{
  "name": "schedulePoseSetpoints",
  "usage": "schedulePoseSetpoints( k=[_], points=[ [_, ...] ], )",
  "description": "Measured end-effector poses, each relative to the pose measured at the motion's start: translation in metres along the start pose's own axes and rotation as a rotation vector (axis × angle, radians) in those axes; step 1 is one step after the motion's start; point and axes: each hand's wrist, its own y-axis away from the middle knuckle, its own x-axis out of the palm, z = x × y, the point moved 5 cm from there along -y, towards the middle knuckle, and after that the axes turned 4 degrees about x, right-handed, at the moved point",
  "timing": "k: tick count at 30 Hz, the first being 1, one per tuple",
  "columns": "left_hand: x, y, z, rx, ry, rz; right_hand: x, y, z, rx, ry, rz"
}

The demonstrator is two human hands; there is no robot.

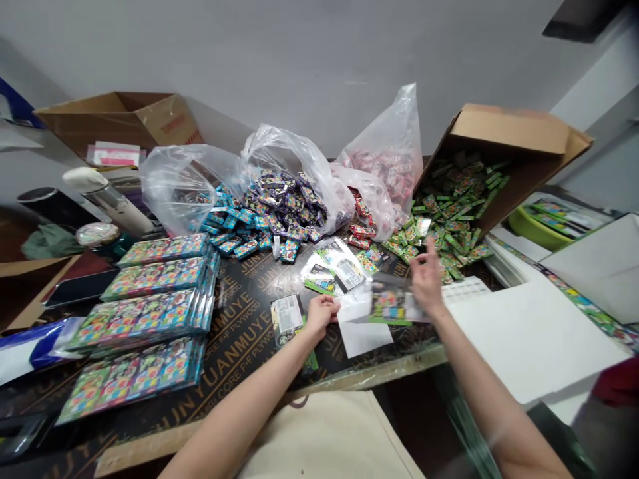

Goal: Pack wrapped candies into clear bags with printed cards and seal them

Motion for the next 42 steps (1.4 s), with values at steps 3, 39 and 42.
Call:
schedulePoseSetpoints(
  k=[3, 39, 42],
  points=[
    [0.009, 0.003, 0.002, 0.084, -0.135, -0.006, 0.047, 0.034, 0.013, -0.088, 0.244, 0.156],
    [-0.118, 0.056, -0.094, 0.600, -0.609, 0.099, 0.101, 0.053, 0.182, 0.107, -0.892, 0.524],
    [-0.114, 0.063, -0.096, 0.668, -0.701, 0.125, 0.090, 0.042, 0.189, 0.101, -0.874, 0.499]
  ],
)
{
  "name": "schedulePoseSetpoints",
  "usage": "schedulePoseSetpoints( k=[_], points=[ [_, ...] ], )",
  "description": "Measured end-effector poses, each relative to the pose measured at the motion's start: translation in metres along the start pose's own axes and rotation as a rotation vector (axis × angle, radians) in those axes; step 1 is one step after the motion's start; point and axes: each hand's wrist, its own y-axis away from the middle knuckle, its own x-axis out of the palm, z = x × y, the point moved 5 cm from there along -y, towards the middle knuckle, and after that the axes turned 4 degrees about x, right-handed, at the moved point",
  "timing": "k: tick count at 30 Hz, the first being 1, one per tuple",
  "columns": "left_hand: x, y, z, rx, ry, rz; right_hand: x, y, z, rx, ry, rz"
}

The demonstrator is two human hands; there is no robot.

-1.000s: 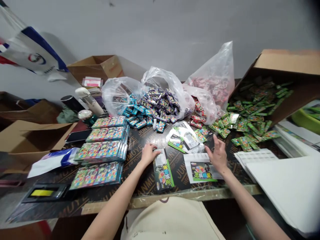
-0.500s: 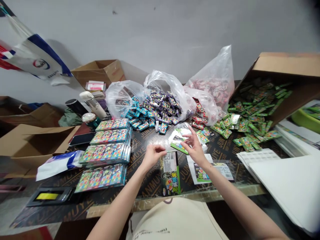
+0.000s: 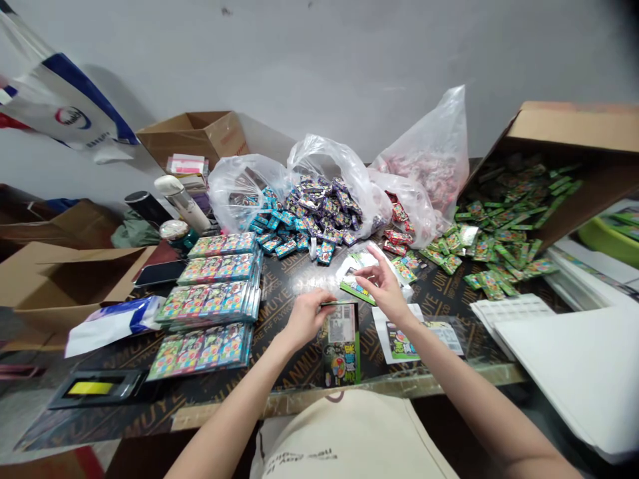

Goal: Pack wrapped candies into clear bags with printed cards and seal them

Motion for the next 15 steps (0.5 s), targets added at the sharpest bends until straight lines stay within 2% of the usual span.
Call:
schedulePoseSetpoints(
  k=[3, 7, 15],
  points=[
    [0.002, 0.001, -0.004, 0.031, -0.036, 0.027, 0.003, -0.003, 0.012, 0.019, -0.011, 0.047],
    [0.003, 0.001, 0.000, -0.002, 0.015, -0.023, 0.014, -0.003, 0.012, 0.082, -0.056, 0.145],
    [0.004, 0.005, 0.016, -0.235, 0.260, -0.216, 0.033, 0.000, -0.002, 0.189, -0.100, 0.287]
  ],
)
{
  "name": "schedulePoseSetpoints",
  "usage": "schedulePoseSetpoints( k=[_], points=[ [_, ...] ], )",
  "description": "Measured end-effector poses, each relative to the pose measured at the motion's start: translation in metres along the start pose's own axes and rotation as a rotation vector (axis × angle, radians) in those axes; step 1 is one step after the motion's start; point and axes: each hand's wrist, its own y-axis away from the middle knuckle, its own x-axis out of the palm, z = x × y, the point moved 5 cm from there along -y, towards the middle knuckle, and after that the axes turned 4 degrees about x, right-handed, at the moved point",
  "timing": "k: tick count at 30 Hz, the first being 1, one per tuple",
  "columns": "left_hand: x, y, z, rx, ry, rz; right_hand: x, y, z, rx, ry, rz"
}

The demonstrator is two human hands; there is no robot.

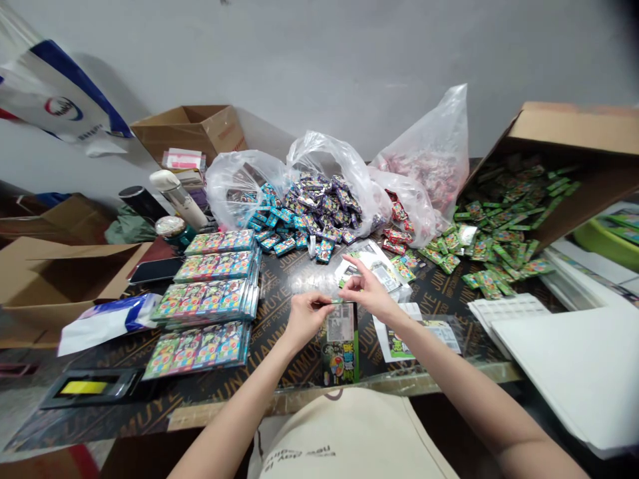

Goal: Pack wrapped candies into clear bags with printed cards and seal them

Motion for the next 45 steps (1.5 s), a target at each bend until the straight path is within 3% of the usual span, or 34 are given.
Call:
schedulePoseSetpoints(
  k=[7, 14, 19, 22, 24, 26, 28, 30, 32, 34, 36, 38, 41, 45],
  points=[
    [0.000, 0.004, -0.010, 0.057, -0.064, -0.029, 0.008, -0.003, -0.007, -0.003, 0.013, 0.015],
    [0.005, 0.005, -0.005, 0.042, -0.107, -0.095, 0.010, 0.000, -0.013, -0.045, 0.128, -0.056],
    [0.003, -0.006, -0.009, 0.020, -0.151, 0.044, 0.005, 0.000, -0.024, 0.069, 0.003, -0.217],
    [-0.012, -0.014, -0.003, -0.043, -0.096, 0.151, -0.013, 0.001, -0.039, 0.159, -0.126, -0.334],
    [-0.034, -0.017, 0.009, -0.138, 0.031, 0.049, -0.030, 0.007, -0.048, 0.150, -0.117, -0.454],
    [-0.058, -0.015, 0.025, -0.244, 0.216, -0.191, -0.042, 0.017, -0.058, 0.145, -0.085, -0.532],
    [-0.072, -0.006, 0.040, -0.318, 0.418, -0.426, -0.040, 0.028, -0.071, 0.189, -0.115, -0.513],
    [-0.070, 0.007, 0.049, -0.360, 0.595, -0.581, -0.027, 0.035, -0.082, 0.238, -0.217, -0.419],
    [-0.054, 0.022, 0.053, -0.389, 0.725, -0.627, -0.012, 0.037, -0.085, 0.232, -0.320, -0.358],
    [-0.032, 0.039, 0.054, -0.414, 0.789, -0.587, -0.009, 0.035, -0.081, 0.181, -0.366, -0.406],
    [-0.014, 0.056, 0.055, -0.429, 0.779, -0.499, -0.018, 0.032, -0.070, 0.112, -0.350, -0.508],
    [-0.003, 0.069, 0.056, -0.441, 0.671, -0.385, -0.031, 0.029, -0.053, 0.034, -0.279, -0.531],
    [-0.005, 0.071, 0.046, -0.340, 0.330, -0.273, -0.032, 0.024, -0.027, -0.043, -0.069, -0.310],
    [-0.012, 0.044, 0.001, 0.021, 0.016, -0.147, 0.001, 0.025, -0.013, -0.078, 0.186, 0.010]
  ],
)
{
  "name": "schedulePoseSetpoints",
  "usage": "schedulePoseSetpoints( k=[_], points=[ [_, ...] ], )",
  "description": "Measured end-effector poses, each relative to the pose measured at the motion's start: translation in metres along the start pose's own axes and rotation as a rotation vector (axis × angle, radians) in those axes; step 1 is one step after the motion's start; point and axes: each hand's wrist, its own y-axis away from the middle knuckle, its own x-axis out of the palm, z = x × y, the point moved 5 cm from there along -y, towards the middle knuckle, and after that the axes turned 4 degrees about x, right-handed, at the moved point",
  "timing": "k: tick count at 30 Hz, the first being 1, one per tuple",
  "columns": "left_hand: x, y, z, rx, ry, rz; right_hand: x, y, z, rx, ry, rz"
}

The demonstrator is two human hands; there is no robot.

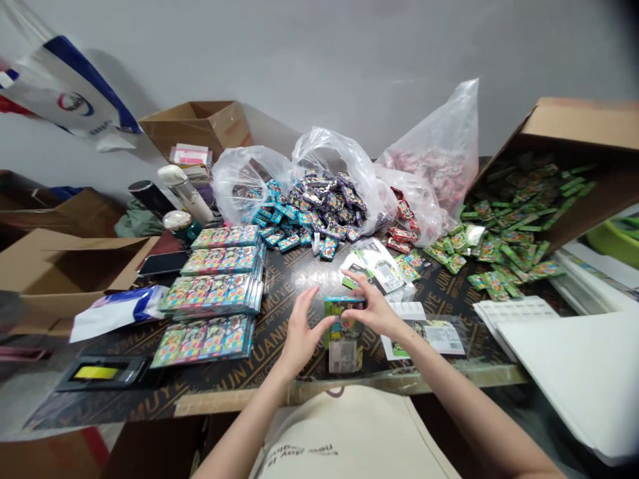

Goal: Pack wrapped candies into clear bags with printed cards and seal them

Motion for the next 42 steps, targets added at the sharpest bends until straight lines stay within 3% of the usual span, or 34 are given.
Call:
schedulePoseSetpoints(
  k=[2, 4, 8, 14, 18, 21, 26, 30, 34, 37, 42],
  points=[
    [0.004, -0.013, -0.018, 0.092, -0.041, 0.085, 0.014, 0.001, 0.001, -0.013, 0.006, 0.025],
    [0.005, -0.020, -0.026, 0.110, -0.058, 0.119, 0.018, 0.002, -0.001, -0.012, -0.054, -0.056],
    [0.006, -0.024, -0.027, 0.119, -0.061, 0.107, 0.008, 0.004, -0.008, -0.009, -0.158, -0.219],
    [0.012, -0.022, -0.027, 0.135, -0.063, 0.112, -0.002, 0.014, -0.008, -0.061, -0.057, -0.251],
    [0.014, -0.020, -0.031, 0.180, -0.078, 0.120, -0.003, 0.024, 0.001, -0.191, 0.139, -0.184],
    [0.014, -0.020, -0.031, 0.208, -0.089, 0.132, -0.009, 0.020, 0.007, -0.164, 0.131, -0.138],
    [0.013, -0.022, -0.028, 0.178, -0.053, 0.117, -0.029, -0.001, 0.035, -0.148, 0.217, -0.280],
    [0.010, -0.023, -0.020, 0.052, -0.034, 0.075, -0.021, -0.012, 0.046, -0.123, 0.213, -0.139],
    [0.010, -0.022, -0.020, 0.069, -0.068, 0.125, 0.000, -0.015, 0.029, 0.026, 0.119, 0.081],
    [0.008, -0.021, -0.024, 0.109, -0.066, 0.134, 0.008, -0.016, 0.014, 0.121, 0.038, 0.108],
    [0.011, -0.018, -0.025, 0.093, -0.101, 0.098, 0.012, -0.017, 0.008, 0.130, -0.012, 0.100]
  ],
)
